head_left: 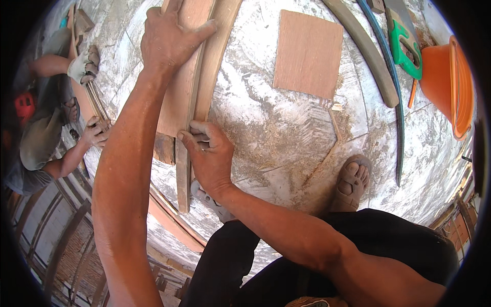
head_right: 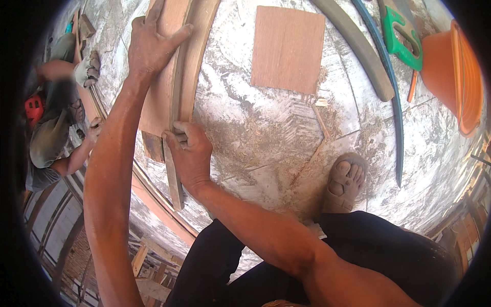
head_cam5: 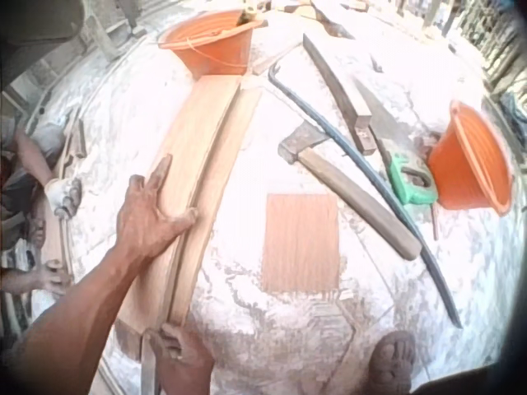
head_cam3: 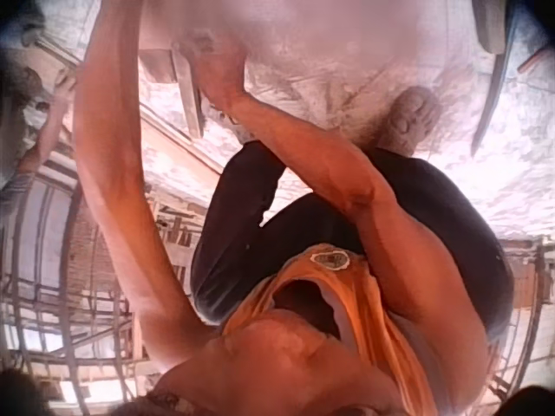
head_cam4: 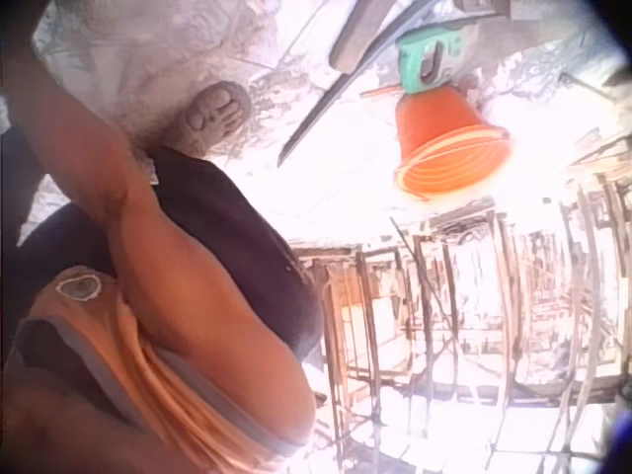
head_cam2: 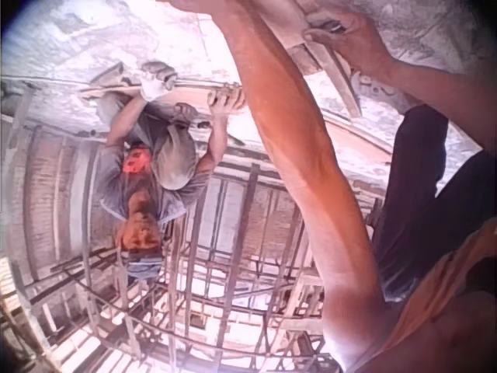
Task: The person fits wooden planks together on the floor, using a pry bar to align pieces and a hatchet to drive nails into the wood while being assisted by another person.
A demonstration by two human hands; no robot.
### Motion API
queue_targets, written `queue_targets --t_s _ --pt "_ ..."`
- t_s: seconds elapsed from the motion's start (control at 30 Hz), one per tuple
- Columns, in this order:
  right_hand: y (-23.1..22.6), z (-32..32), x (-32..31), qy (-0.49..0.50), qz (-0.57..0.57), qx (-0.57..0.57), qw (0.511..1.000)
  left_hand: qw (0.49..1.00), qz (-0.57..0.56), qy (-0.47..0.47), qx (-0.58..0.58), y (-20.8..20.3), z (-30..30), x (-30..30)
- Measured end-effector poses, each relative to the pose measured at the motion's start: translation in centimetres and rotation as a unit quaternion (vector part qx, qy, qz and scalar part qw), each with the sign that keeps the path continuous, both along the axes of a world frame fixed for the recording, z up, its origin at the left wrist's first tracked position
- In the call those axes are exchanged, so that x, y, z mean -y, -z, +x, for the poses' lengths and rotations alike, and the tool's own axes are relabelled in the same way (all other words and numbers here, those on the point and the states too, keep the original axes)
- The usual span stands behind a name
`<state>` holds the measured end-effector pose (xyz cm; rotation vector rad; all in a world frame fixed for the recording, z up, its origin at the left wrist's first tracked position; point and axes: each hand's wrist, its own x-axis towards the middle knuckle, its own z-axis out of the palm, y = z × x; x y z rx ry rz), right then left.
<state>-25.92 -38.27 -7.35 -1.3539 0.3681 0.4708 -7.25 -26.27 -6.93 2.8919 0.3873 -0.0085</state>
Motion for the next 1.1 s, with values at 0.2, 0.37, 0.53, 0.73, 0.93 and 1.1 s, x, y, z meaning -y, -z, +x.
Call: queue_targets --t_s 0.2,0.37,0.53,0.73,0.93,1.1 --pt "0.2 -0.5 0.5 -0.033 -0.068 0.102 0.992 1.000 -0.008 -0.013 0.006 0.2 1.0 0.5" --pt "1.1 8.4 1.7 0.023 -0.031 0.206 0.978 0.999 -0.042 -0.026 -0.019 -0.5 1.1 0.9" --pt "2.3 34.6 2.2 0.151 -0.167 0.420 0.879 0.998 -0.030 -0.044 -0.035 -1.7 1.2 1.0" --pt "8.9 57.5 3.9 -0.260 -0.074 0.391 0.880 0.998 -0.039 -0.036 -0.025 -0.9 1.1 0.5" --pt "3.5 55.6 5.9 -0.409 -0.028 0.183 0.893 1.000 -0.027 -0.013 -0.002 -0.2 1.4 0.7" --pt "3.9 56.0 6.9 -0.412 0.015 0.168 0.895 0.999 -0.050 -0.015 -0.016 -0.6 1.7 1.0"
